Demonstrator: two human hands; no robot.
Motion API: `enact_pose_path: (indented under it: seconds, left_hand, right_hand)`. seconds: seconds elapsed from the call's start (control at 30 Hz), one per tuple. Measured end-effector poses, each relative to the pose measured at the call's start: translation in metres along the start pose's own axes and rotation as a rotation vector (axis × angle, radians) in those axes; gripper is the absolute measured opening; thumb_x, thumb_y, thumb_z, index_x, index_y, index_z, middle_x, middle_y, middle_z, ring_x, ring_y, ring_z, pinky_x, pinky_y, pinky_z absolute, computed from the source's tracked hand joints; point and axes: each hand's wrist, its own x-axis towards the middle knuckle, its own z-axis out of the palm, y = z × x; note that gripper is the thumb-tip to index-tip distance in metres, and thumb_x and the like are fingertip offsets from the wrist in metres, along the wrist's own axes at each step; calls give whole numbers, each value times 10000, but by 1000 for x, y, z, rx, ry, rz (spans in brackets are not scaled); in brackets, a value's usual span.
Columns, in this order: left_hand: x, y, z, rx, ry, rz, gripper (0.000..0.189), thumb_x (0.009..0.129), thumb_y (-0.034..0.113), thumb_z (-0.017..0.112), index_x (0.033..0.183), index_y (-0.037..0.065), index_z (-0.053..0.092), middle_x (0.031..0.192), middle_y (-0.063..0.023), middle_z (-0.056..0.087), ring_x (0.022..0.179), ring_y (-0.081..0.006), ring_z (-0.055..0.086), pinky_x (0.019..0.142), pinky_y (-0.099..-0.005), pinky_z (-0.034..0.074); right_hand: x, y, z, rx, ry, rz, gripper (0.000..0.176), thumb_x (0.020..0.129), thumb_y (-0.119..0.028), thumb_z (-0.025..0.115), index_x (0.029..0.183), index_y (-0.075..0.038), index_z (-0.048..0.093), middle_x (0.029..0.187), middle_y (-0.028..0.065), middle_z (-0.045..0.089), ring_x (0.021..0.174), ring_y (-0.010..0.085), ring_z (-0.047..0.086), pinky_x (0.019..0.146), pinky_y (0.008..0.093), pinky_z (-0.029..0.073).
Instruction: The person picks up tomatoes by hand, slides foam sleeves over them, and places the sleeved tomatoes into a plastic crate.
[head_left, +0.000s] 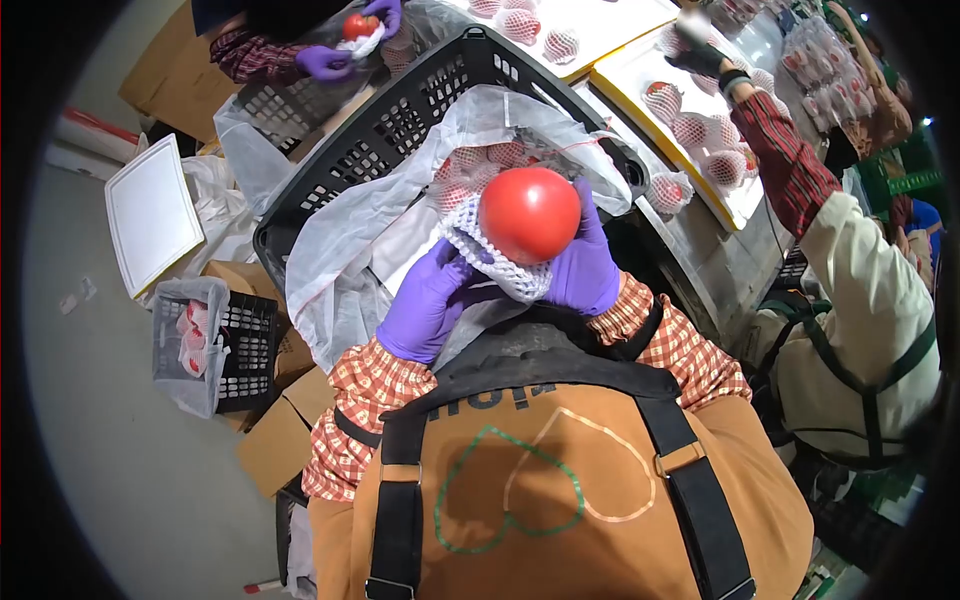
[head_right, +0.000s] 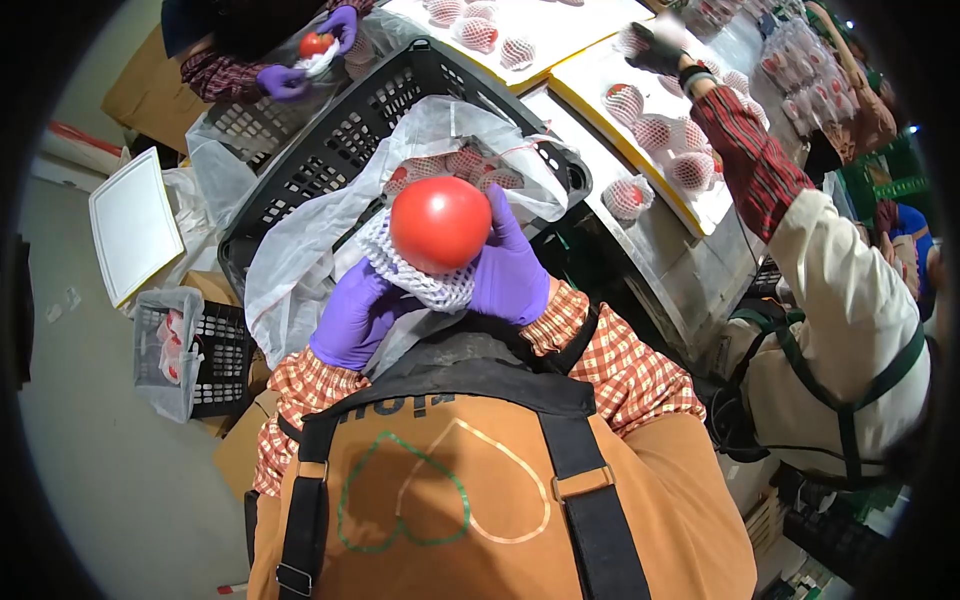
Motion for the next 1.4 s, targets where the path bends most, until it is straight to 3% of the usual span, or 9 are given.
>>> enact_pose_path:
  seconds: [0.23, 0.3, 0.6, 0.7, 0.77, 0.8, 1.07, 1.2, 1.4]
  left_hand:
    - [23, 1, 4, -112, 101, 127, 538, 900, 124, 560, 1382, 1, 356, 1279, -120, 510, 1129, -220, 549, 957, -359, 470]
    - [27, 7, 10, -216, 99, 194, 566, 892, 94, 546, 1399, -24, 323, 1284, -145, 503, 1150, -220, 535, 990, -345, 442]
    - [41, 34, 54, -142, 15, 247, 739, 864, 128, 636, 1442, -43, 209, 1269, -149, 515, 1137, -206, 541, 1000, -321, 413]
    - [46, 37, 59, 24, 59, 292, 795, 829, 162, 692, 1445, -29, 227, 1172, -112, 549, 1074, -182, 555, 961, -307, 433]
    - [45, 49, 63, 298, 205, 382, 747, 803, 36, 616, 1447, -24, 243, 1122, -86, 544, 894, -124, 525, 787, -240, 445]
    - [45, 56, 73, 511, 282, 476, 740, 790, -1, 584, 1448, -22, 245, 1077, -66, 541, 809, -108, 501, 724, -224, 436]
    - [73, 42, 109, 1428, 62, 1258, 703, 716, -104, 649, 1372, -3, 418, 737, -2, 439, 589, -109, 405, 529, -237, 357]
    - [77, 38, 104, 1394, 105, 1295, 805, 734, 11, 731, 1429, 26, 325, 995, -77, 517, 831, -184, 516, 803, -308, 449]
    - [107, 20, 87, 601, -162, 496, 1019, 707, 98, 798, 1485, 51, 143, 1420, -123, 343, 1268, -238, 397, 1050, -354, 362]
  right_hand:
    - [-2, -7, 7, 123, 24, 21, 772, 878, -584, 507, 1445, -106, 290, 1486, 155, 304, 1360, 344, 313, 1103, 540, 261]
    - [-6, -10, 13, -602, 197, -152, 742, 896, -560, 477, 1450, -107, 282, 1493, 146, 294, 1368, 339, 300, 1111, 545, 239]
    - [-6, -52, -11, -91, -256, 21, 743, 882, -575, 458, 1439, -105, 313, 1490, 131, 312, 1377, 331, 284, 1121, 567, 186]
    - [-20, -62, -5, -299, -129, 58, 765, 847, -545, 538, 1421, -78, 344, 1467, 161, 341, 1345, 348, 345, 1105, 556, 250]
    - [-20, -39, 72, -1436, 30, -96, 871, 761, -493, 697, 1404, -20, 346, 1391, 158, 439, 1276, 315, 444, 1087, 459, 334]
    - [1, -54, 33, -984, -107, -6, 881, 747, -453, 730, 1407, -15, 343, 1401, 144, 420, 1283, 270, 432, 1089, 408, 336]
    - [-16, -53, 74, -1702, -73, -724, 903, 745, -229, 771, 1451, -37, 240, 1504, 129, 229, 1391, 219, 228, 1139, 353, 182]
    - [-25, -58, 71, -1606, 111, -884, 836, 773, -151, 745, 1441, -34, 257, 1427, 130, 352, 1325, 210, 336, 1111, 339, 267]
    - [-15, -57, 55, -1537, 187, -750, 747, 817, -177, 699, 1423, -23, 290, 1368, 112, 423, 1271, 178, 402, 1089, 319, 312]
